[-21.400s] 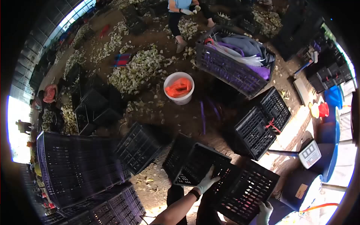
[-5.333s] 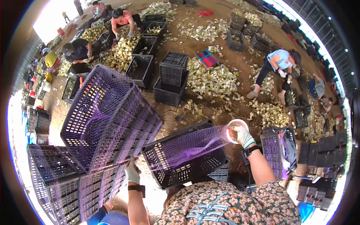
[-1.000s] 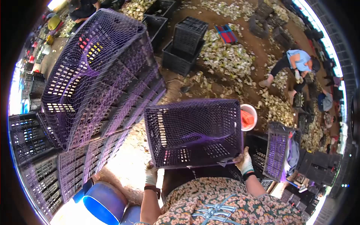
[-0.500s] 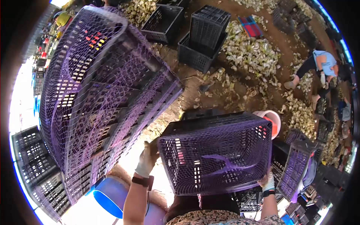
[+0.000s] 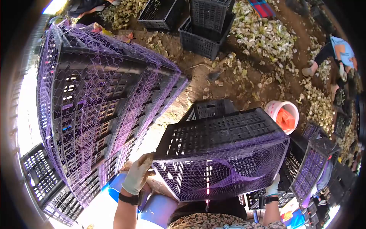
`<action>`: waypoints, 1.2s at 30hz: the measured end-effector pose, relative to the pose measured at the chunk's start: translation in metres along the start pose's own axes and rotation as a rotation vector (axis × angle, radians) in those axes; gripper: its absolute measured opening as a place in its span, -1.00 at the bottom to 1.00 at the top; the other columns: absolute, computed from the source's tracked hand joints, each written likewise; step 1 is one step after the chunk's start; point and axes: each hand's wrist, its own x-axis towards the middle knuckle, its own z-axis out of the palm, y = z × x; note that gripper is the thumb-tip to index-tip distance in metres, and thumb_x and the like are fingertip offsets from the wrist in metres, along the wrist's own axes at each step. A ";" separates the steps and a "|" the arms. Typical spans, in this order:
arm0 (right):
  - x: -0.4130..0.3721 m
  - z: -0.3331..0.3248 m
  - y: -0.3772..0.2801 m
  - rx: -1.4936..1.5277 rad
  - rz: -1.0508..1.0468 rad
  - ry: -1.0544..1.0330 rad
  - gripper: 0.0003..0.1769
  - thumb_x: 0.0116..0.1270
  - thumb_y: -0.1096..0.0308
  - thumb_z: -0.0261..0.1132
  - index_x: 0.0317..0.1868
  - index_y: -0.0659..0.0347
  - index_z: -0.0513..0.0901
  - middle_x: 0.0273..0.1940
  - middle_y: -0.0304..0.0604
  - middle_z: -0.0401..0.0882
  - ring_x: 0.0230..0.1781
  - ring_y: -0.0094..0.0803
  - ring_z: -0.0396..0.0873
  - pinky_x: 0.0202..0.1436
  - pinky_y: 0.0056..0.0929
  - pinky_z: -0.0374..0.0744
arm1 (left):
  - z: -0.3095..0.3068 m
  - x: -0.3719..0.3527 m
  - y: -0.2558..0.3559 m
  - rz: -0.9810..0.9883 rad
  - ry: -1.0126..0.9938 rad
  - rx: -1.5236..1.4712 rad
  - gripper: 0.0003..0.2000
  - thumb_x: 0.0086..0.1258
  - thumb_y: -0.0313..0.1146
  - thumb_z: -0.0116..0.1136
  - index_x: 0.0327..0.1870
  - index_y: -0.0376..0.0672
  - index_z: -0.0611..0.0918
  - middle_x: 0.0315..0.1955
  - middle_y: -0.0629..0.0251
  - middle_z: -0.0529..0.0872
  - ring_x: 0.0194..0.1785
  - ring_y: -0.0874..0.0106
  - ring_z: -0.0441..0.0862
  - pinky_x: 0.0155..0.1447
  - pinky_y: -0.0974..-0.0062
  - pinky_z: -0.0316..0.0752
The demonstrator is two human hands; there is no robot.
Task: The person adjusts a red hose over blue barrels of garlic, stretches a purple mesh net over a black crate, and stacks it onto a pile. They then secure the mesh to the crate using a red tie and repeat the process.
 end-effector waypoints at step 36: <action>-0.128 0.506 0.028 -1.711 -1.024 -0.985 -0.57 0.19 -0.02 0.34 -0.50 0.23 0.59 -0.55 -0.14 0.56 -0.51 -0.20 0.58 -0.39 -0.25 0.53 | -0.005 0.077 -0.054 0.955 0.367 0.113 -0.91 0.36 -0.57 0.08 -0.16 -0.26 0.54 -0.40 0.33 0.60 -0.33 0.57 0.50 -0.22 0.63 0.47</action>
